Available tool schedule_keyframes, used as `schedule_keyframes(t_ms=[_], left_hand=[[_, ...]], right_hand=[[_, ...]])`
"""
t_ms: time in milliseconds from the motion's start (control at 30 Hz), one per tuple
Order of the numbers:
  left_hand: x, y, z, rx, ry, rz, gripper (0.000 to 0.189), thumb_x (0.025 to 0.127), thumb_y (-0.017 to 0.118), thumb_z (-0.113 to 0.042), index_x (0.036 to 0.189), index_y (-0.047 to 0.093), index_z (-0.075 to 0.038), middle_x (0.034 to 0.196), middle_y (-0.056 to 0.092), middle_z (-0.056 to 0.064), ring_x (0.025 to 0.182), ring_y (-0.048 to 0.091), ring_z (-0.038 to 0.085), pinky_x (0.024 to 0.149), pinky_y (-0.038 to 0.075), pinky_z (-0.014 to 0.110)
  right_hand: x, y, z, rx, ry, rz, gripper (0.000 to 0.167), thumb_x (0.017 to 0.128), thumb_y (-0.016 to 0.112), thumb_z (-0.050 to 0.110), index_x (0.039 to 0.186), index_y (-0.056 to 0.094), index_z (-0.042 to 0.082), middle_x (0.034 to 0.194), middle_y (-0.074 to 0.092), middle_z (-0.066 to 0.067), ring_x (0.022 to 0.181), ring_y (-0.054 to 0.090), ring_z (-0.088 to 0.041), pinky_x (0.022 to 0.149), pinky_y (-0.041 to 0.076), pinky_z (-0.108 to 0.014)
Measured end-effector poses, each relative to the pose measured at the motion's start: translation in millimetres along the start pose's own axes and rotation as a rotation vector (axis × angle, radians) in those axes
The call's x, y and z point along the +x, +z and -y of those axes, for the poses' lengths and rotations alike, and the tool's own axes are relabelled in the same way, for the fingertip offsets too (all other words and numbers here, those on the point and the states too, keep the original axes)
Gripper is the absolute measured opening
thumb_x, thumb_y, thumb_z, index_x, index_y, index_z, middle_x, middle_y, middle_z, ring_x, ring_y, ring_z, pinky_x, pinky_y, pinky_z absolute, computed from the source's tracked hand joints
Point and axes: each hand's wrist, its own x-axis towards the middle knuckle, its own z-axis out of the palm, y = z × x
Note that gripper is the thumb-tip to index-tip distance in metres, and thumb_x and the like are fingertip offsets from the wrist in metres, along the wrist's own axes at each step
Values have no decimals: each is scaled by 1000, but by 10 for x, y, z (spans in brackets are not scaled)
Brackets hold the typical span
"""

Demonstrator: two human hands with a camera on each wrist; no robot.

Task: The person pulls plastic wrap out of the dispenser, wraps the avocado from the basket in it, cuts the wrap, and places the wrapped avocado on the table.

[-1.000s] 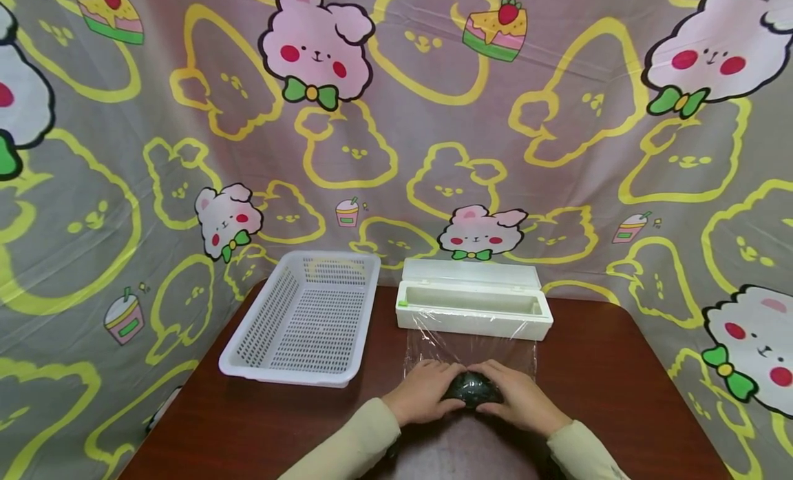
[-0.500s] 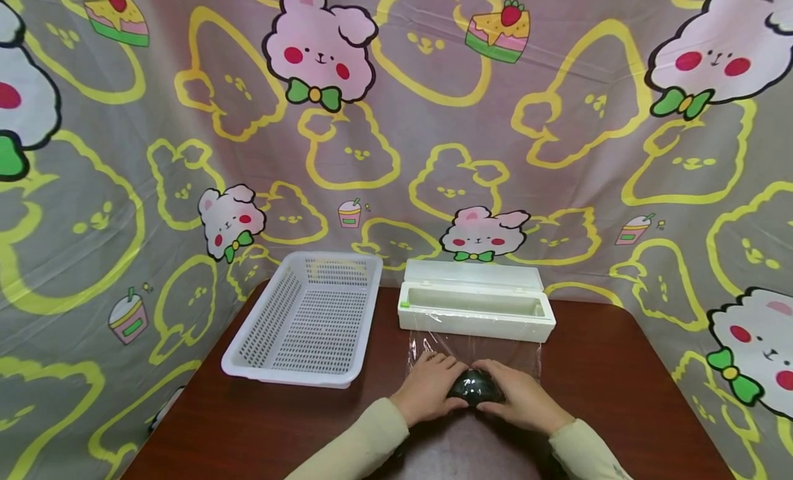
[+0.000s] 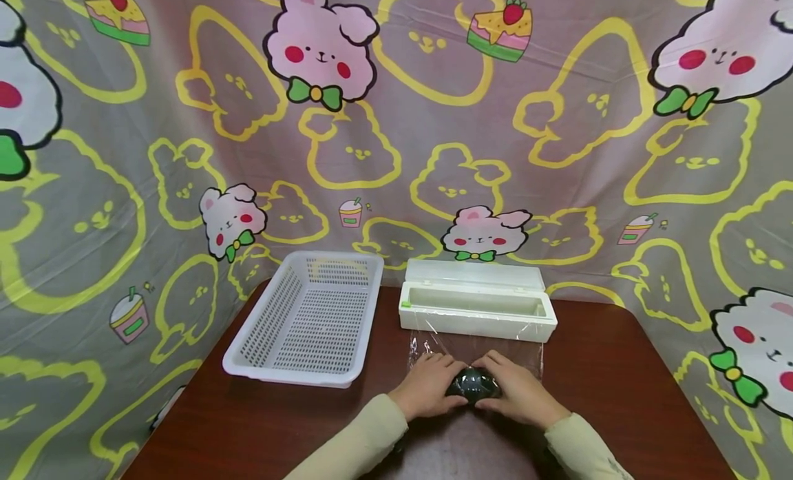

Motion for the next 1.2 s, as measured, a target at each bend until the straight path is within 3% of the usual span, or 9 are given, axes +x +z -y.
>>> schedule_keyframes(t_ms=[167, 300, 600, 933, 1200], left_hand=[[16, 15, -3, 37, 6, -70, 66, 88, 72, -64, 140, 63, -24, 136, 58, -4, 128, 56, 17, 112, 43, 39], [43, 23, -35, 110, 16, -108, 68, 86, 75, -63, 140, 61, -25, 132, 63, -7, 125, 58, 14, 111, 44, 38], [49, 15, -35, 107, 16, -79, 61, 90, 72, -58, 139, 62, -22, 126, 69, -7, 121, 62, 13, 115, 42, 38], [52, 23, 9, 59, 7, -39, 66, 95, 69, -53, 147, 56, -16, 132, 69, -2, 125, 61, 15, 116, 41, 37], [62, 22, 9, 1, 5, -60, 60, 90, 76, -53, 137, 57, -19, 127, 70, -3, 119, 63, 14, 111, 45, 37]], right_hand=[[8, -26, -11, 2, 20, 21, 59, 73, 94, 37, 120, 65, 19, 111, 61, 10, 95, 66, -11, 79, 58, -36], [9, -36, -44, 3, 23, 33, 58, 75, 93, 38, 122, 66, 17, 111, 62, 9, 96, 66, -11, 81, 58, -36], [4, 7, -52, -12, 28, 25, 62, 80, 89, 39, 130, 62, 13, 120, 65, 3, 105, 68, -15, 90, 58, -41], [24, 14, -59, -28, 20, -25, 62, 75, 93, 39, 125, 65, 15, 114, 66, 5, 98, 69, -16, 84, 58, -40], [33, 9, -62, -19, -12, -58, 60, 72, 96, 33, 122, 69, 14, 119, 57, 3, 100, 65, -14, 81, 58, -38]])
